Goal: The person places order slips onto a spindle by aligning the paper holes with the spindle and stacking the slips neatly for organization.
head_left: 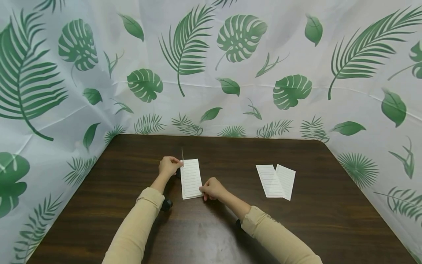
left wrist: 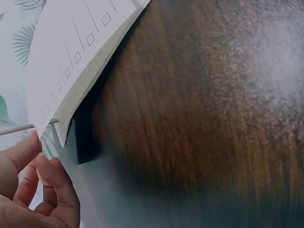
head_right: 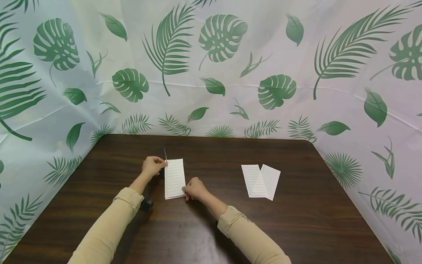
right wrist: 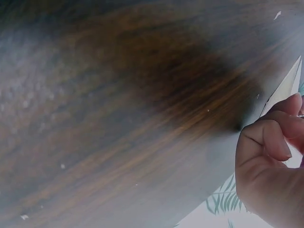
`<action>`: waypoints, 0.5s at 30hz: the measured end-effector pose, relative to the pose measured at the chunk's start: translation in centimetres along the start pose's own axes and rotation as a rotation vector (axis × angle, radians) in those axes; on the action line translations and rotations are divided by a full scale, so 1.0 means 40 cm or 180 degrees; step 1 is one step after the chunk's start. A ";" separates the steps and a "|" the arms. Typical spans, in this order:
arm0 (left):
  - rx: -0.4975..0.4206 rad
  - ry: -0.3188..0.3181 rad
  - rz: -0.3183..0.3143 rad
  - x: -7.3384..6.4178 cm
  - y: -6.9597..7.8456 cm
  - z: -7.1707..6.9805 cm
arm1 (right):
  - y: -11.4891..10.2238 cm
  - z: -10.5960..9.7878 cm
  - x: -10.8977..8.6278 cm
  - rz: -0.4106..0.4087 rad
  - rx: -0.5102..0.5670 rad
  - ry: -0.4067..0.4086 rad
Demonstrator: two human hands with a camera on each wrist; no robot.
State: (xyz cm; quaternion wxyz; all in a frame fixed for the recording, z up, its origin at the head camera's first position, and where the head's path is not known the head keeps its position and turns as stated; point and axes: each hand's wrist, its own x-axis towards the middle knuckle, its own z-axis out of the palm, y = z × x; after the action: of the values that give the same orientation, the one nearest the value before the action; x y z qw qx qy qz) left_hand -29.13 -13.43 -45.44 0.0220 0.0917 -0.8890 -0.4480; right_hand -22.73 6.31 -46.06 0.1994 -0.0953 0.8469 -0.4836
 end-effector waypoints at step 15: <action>0.0291 0.0019 -0.0067 -0.009 -0.011 0.023 | -0.006 0.000 -0.008 -0.0150 -0.0492 -0.0059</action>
State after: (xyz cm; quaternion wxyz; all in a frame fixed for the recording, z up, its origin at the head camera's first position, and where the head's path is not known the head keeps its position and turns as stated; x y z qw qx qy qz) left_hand -28.84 -12.90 -46.33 0.0157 0.1032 -0.9075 -0.4069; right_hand -22.43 6.30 -45.78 0.1878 -0.1348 0.8774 -0.4204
